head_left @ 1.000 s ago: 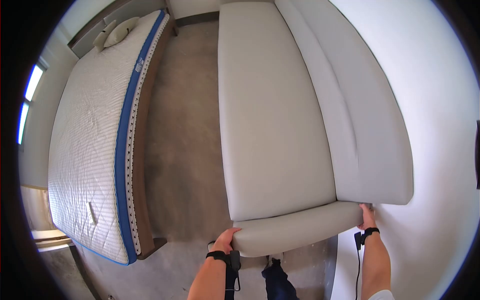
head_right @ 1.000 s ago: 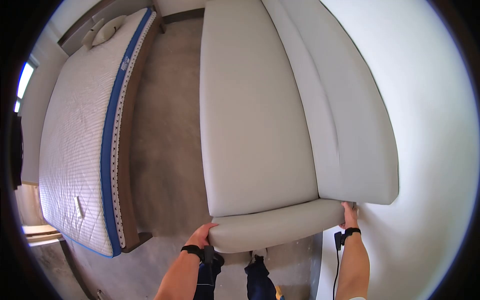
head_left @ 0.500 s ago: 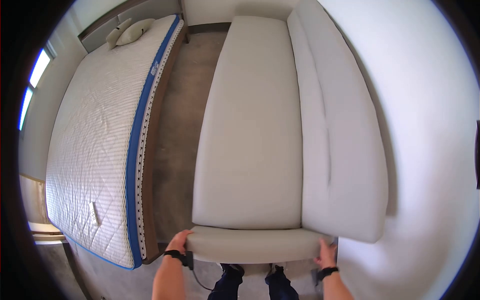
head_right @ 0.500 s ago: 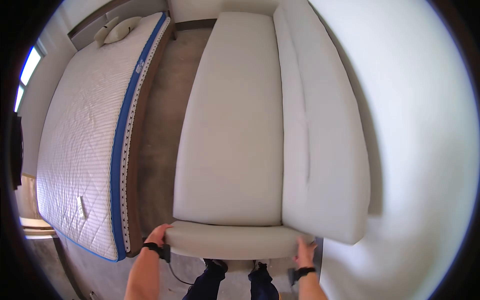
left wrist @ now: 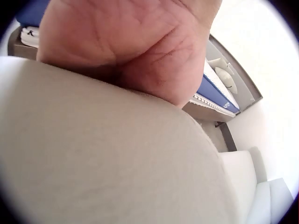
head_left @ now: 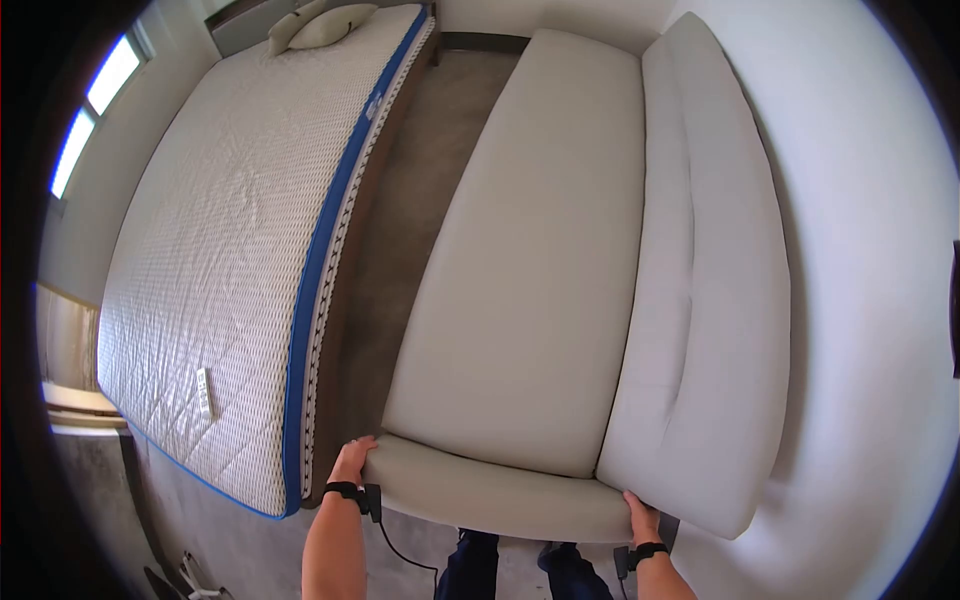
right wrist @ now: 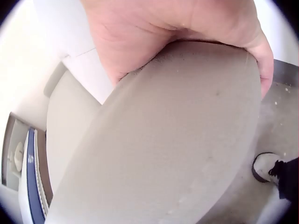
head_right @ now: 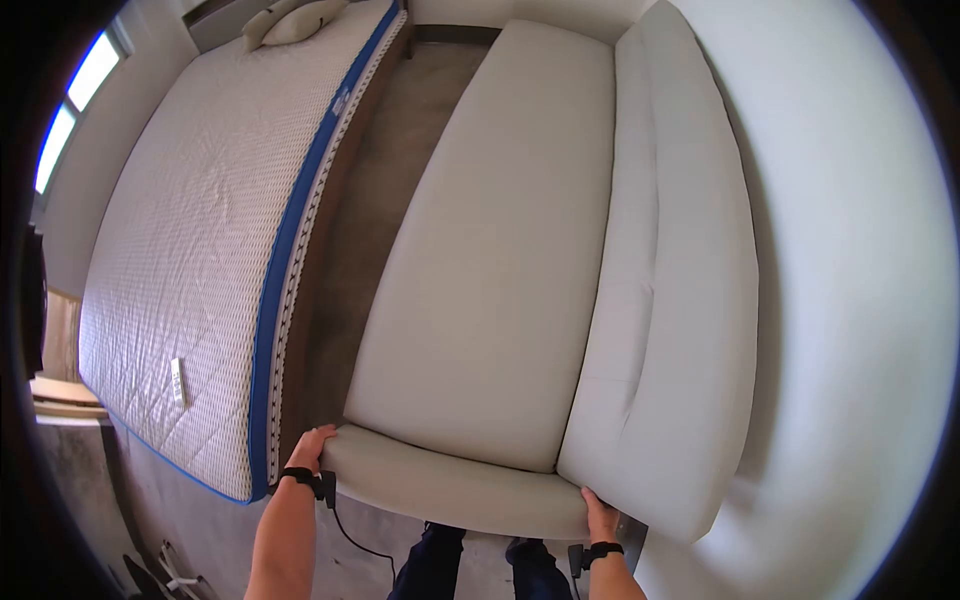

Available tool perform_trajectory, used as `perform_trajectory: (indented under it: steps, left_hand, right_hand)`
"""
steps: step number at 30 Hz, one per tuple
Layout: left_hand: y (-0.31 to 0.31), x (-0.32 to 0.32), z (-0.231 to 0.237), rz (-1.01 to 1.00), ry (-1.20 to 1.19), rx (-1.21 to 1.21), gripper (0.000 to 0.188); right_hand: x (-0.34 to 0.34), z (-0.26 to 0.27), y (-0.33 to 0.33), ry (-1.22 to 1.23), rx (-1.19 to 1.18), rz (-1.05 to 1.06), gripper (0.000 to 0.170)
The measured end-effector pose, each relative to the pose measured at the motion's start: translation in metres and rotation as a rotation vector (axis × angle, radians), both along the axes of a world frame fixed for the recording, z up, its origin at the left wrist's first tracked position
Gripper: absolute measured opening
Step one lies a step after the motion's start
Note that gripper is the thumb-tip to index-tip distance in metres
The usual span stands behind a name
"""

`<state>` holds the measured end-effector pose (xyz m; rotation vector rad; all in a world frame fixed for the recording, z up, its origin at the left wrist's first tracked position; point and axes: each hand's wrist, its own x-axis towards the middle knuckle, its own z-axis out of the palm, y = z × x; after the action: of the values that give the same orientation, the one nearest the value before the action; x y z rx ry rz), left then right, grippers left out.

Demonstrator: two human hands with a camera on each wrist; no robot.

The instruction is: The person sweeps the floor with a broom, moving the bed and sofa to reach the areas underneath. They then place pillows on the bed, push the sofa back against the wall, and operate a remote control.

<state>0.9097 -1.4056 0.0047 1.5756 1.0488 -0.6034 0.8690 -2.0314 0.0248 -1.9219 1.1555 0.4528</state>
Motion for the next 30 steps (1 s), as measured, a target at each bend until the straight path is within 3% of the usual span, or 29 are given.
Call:
perform_trajectory:
  steps: [1, 3, 6, 10, 13, 15, 18, 22, 26, 28, 30]
  left_hand:
    - [-0.001, 0.003, 0.0, 0.108, -0.019, -0.081, 0.034]
    - [-0.003, 0.001, 0.003, 0.236, -0.032, -0.164, 0.033]
    - [-0.006, 0.001, 0.013, 0.02, -0.147, -0.047, 0.03]
    - [-0.014, -0.013, 0.014, 0.061, -0.139, -0.072, 0.03]
    - [-0.027, -0.033, 0.017, -0.243, -0.425, 0.161, 0.029]
    - [-0.042, -0.045, 0.006, 0.047, -0.208, -0.019, 0.029]
    - [-0.077, -0.071, 0.003, 0.073, -0.207, 0.004, 0.032]
    - [-0.113, -0.127, -0.023, 0.067, -0.179, -0.031, 0.031]
    - [-0.16, -0.159, -0.031, 0.163, -0.125, -0.084, 0.032]
    - [-0.172, -0.167, -0.028, -0.117, -0.193, 0.083, 0.04]
    - [-0.175, -0.164, -0.02, -0.227, -0.127, 0.164, 0.043]
  right_hand:
    - [0.01, 0.016, 0.013, -0.001, -0.001, 0.017, 0.091]
    - [0.021, 0.052, 0.036, 0.041, 0.046, -0.159, 0.085]
    - [0.018, 0.04, 0.026, 0.012, 0.115, -0.16, 0.082]
    - [0.003, 0.008, -0.006, -0.045, 0.144, -0.094, 0.083]
    - [0.017, 0.067, 0.018, 0.126, 0.179, -0.261, 0.084]
    - [0.015, 0.074, 0.009, 0.141, 0.111, -0.191, 0.082]
    - [-0.03, 0.004, -0.071, 0.067, 0.209, -0.167, 0.071]
    - [-0.054, -0.001, -0.116, -0.028, 0.163, -0.035, 0.07]
    - [-0.066, 0.028, -0.139, -0.113, -0.099, 0.041, 0.092]
    - [-0.066, 0.044, -0.144, -0.091, -0.084, 0.042, 0.094]
    - [-0.065, 0.06, -0.141, -0.081, -0.072, 0.042, 0.095]
